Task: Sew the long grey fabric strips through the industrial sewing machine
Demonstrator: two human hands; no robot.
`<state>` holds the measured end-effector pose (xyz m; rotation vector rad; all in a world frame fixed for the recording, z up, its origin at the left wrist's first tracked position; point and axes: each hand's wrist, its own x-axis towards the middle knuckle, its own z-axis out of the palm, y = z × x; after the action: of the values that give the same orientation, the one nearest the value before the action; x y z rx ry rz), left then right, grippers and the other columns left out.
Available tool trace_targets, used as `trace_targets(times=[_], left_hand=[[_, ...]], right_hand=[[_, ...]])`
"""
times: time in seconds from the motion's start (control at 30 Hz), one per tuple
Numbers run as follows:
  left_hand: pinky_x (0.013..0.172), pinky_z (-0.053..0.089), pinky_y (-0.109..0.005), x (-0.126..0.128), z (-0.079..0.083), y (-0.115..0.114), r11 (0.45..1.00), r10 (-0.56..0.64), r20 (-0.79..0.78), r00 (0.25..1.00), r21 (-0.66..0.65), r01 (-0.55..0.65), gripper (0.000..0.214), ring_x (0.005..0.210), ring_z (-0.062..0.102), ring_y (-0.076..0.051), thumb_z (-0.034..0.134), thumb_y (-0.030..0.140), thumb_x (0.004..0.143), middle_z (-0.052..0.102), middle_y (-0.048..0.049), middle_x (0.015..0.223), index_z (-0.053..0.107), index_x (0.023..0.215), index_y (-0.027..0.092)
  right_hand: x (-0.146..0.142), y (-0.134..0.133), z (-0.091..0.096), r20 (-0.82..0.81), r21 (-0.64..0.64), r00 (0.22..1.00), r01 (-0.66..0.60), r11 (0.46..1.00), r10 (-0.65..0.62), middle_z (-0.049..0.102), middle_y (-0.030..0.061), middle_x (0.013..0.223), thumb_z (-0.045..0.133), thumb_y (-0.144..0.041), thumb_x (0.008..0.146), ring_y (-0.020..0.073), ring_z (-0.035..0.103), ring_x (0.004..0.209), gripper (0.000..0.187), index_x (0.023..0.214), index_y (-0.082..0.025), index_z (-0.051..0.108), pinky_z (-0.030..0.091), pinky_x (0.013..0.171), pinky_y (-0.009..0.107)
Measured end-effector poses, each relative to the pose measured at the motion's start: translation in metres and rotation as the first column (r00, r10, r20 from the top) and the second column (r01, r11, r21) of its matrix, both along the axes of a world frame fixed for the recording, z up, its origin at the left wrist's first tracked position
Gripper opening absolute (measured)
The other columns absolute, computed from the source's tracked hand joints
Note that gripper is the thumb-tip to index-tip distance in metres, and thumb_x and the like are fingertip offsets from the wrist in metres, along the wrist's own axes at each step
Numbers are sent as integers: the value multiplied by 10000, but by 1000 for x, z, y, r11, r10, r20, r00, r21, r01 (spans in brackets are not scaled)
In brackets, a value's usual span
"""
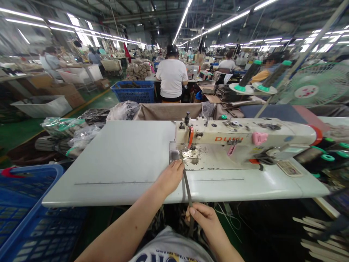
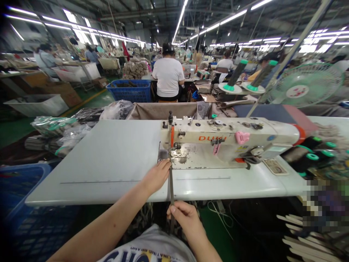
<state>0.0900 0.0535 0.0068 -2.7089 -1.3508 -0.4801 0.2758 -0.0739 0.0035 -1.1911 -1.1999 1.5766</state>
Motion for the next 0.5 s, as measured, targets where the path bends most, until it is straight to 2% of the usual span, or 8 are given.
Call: trace_targets(times=[0.2, 0.4, 0.5], left_hand=[[1235, 410, -450, 1, -3, 2, 1000, -16, -18, 1000, 27, 17, 312, 1383, 554, -281, 438, 162, 1039, 633, -148, 1361, 557, 1323, 113], [1208, 437, -412, 0, -5, 1, 999, -30, -50, 998, 23, 31, 292, 1366, 556, -268, 445, 115, 1021, 639, -144, 1339, 583, 1278, 113], [1208, 438, -416, -1, -6, 1, 999, -28, -28, 999, 20, 29, 287, 1329, 580, -261, 466, 101, 1004, 646, -142, 1321, 586, 1264, 125]], right_hand=[[1, 0, -1, 3, 14, 1000, 28, 1000, -28, 688, 29, 665, 775, -588, 855, 204, 615, 672, 420, 681, -206, 785, 503, 689, 325], [3, 0, -12, -32, 47, 998, -58, 997, 59, 670, 31, 688, 760, -582, 869, 194, 582, 671, 413, 721, -198, 778, 452, 666, 318], [3, 0, -18, -17, 109, 995, -96, 989, 98, 648, 22, 712, 760, -557, 879, 184, 555, 683, 401, 707, -196, 748, 423, 665, 307]])
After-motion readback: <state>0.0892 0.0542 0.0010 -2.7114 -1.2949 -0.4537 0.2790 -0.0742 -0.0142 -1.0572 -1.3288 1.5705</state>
